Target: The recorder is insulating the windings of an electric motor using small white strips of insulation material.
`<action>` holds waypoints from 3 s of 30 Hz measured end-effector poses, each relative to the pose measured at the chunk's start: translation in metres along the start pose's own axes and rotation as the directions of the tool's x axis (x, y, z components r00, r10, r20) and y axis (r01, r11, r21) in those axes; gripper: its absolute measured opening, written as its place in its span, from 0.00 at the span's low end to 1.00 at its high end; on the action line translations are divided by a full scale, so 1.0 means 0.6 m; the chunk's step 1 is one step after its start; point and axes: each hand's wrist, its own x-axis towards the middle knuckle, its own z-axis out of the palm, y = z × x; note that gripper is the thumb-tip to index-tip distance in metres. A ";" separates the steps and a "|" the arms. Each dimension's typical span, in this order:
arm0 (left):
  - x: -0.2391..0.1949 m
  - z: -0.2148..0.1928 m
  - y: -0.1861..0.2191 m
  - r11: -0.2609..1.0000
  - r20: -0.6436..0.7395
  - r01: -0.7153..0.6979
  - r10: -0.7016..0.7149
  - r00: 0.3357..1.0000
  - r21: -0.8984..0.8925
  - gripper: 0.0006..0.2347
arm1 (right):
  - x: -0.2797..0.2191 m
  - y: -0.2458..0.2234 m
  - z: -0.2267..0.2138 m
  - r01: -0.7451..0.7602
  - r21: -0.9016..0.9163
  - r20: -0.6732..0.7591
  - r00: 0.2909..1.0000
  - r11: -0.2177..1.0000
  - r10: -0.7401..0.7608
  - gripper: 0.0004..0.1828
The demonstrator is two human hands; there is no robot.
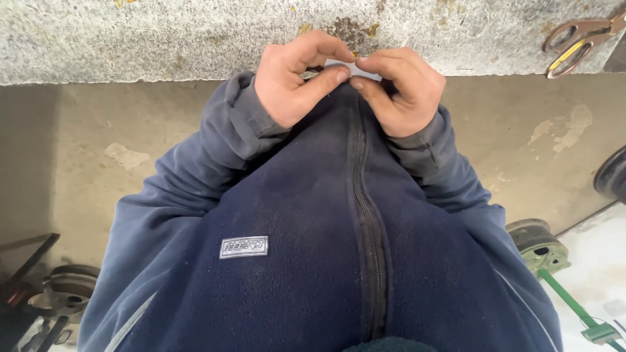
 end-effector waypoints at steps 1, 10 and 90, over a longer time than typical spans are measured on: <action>-0.001 0.000 -0.002 1.000 0.005 -0.009 0.009 1.000 -0.003 0.07 | -0.001 0.001 0.000 0.006 0.020 -0.008 1.000 1.000 -0.006 0.15; -0.004 0.006 -0.003 0.994 0.014 -0.089 0.088 0.996 0.069 0.07 | 0.001 -0.001 0.001 0.024 0.082 -0.017 1.000 0.996 -0.023 0.13; -0.021 -0.008 0.030 0.977 0.044 -0.023 0.014 0.999 0.214 0.08 | -0.003 -0.031 -0.014 -0.157 0.146 0.120 0.983 0.977 0.140 0.13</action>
